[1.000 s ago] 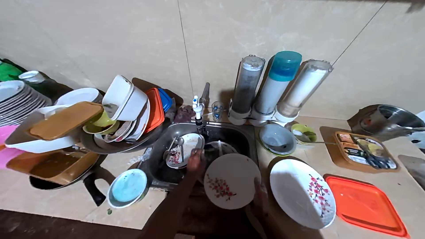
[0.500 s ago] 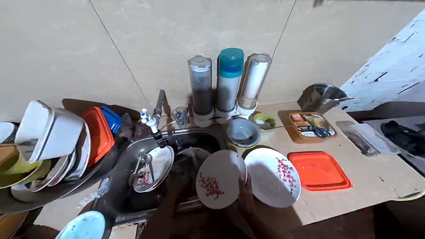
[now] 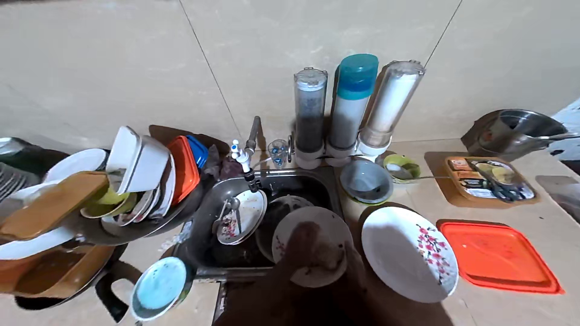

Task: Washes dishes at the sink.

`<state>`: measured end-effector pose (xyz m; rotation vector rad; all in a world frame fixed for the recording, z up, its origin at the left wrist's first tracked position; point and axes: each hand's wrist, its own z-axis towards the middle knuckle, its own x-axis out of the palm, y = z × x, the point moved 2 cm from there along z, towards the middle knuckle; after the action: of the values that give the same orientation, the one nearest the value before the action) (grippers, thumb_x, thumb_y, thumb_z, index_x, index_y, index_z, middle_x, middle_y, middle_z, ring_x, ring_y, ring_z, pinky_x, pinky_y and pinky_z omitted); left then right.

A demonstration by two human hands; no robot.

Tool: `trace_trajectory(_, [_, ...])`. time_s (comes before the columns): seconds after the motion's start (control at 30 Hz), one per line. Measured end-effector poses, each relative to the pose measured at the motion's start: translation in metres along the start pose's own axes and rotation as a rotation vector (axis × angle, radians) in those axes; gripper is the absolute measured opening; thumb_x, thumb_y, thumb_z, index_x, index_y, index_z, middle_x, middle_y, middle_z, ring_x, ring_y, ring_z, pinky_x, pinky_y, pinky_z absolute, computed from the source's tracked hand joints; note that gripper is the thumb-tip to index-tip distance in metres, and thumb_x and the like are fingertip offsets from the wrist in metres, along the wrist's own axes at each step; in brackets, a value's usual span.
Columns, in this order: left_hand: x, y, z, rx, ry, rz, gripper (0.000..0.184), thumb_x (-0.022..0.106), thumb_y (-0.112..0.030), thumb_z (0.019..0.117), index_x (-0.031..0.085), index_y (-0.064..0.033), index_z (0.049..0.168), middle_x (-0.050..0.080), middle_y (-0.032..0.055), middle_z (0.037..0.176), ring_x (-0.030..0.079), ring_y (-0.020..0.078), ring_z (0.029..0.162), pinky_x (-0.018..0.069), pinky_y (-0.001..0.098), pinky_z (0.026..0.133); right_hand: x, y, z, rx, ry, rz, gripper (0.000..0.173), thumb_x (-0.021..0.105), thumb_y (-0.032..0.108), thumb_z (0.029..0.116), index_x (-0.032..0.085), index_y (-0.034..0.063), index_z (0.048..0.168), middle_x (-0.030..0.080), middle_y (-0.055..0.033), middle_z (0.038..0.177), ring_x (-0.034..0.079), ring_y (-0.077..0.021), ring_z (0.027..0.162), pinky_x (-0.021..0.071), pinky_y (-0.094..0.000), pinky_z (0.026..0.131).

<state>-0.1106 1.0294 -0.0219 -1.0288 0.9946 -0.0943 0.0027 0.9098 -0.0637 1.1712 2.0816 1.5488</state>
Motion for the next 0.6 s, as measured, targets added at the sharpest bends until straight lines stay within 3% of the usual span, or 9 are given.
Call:
trace_trajectory(0.07, [-0.030,0.027,0.021,-0.137,-0.114,0.293,0.032,0.050,-0.013,0.1042,0.070,0.0065,0.119,0.068,0.0252,0.124,0.062,0.0397,0.124,0.0457,0.0511,0.110,-0.016,0.004,-0.010,-0.005,-0.021,-0.044,0.044,0.034,0.021,0.1119,0.047,-0.0091,0.140,0.064,-0.0190,0.121,0.065,-0.0111,0.104,0.0537,-0.0292,0.094])
trace_trajectory(0.17, [-0.047,0.087,0.048,-0.152,0.101,0.761,0.031,0.052,-0.008,0.1021,0.067,-0.0005,0.128,0.063,0.0251,0.133,0.053,0.0487,0.131,0.0371,0.0660,0.108,-0.033,0.000,-0.021,-0.017,-0.011,-0.033,0.045,0.031,0.019,0.1115,0.040,-0.0070,0.147,0.062,-0.0170,0.127,0.064,-0.0067,0.109,0.0528,-0.0244,0.096])
trace_trajectory(0.3, [-0.051,0.132,0.070,-0.172,0.246,0.871,0.037,0.049,-0.002,0.1029,0.058,0.0025,0.138,0.056,0.0309,0.140,0.045,0.0511,0.138,0.0239,0.0677,0.118,-0.042,0.007,-0.037,0.039,-0.010,-0.055,0.041,0.034,0.017,0.1113,0.046,-0.0096,0.140,0.064,-0.0162,0.119,0.064,-0.0065,0.105,0.0529,-0.0262,0.095])
trace_trajectory(0.4, [-0.043,0.134,0.088,-0.247,0.291,0.936,0.035,0.048,-0.007,0.1055,0.058,0.0054,0.137,0.057,0.0328,0.137,0.047,0.0509,0.136,0.0215,0.0660,0.120,-0.045,0.009,-0.039,0.049,-0.009,-0.011,0.039,0.037,0.016,0.1104,0.046,-0.0091,0.139,0.065,-0.0119,0.114,0.064,-0.0034,0.100,0.0539,-0.0236,0.092])
trace_trajectory(0.5, [-0.042,0.129,0.098,-0.286,0.313,1.038,0.034,0.052,-0.010,0.1039,0.060,0.0044,0.133,0.062,0.0309,0.132,0.055,0.0486,0.128,0.0259,0.0674,0.117,-0.040,0.008,-0.037,0.080,-0.040,0.016,0.039,0.038,0.014,0.1104,0.047,-0.0101,0.140,0.064,-0.0178,0.120,0.064,-0.0096,0.106,0.0516,-0.0270,0.097])
trace_trajectory(0.6, [-0.052,0.115,0.098,-0.121,0.096,0.966,0.026,0.055,-0.009,0.1017,0.067,0.0003,0.123,0.070,0.0281,0.116,0.066,0.0481,0.112,0.0413,0.0655,0.106,-0.040,0.009,-0.035,0.085,0.007,0.037,0.041,0.038,0.016,0.1107,0.046,-0.0090,0.142,0.064,-0.0181,0.121,0.065,-0.0103,0.106,0.0522,-0.0277,0.097])
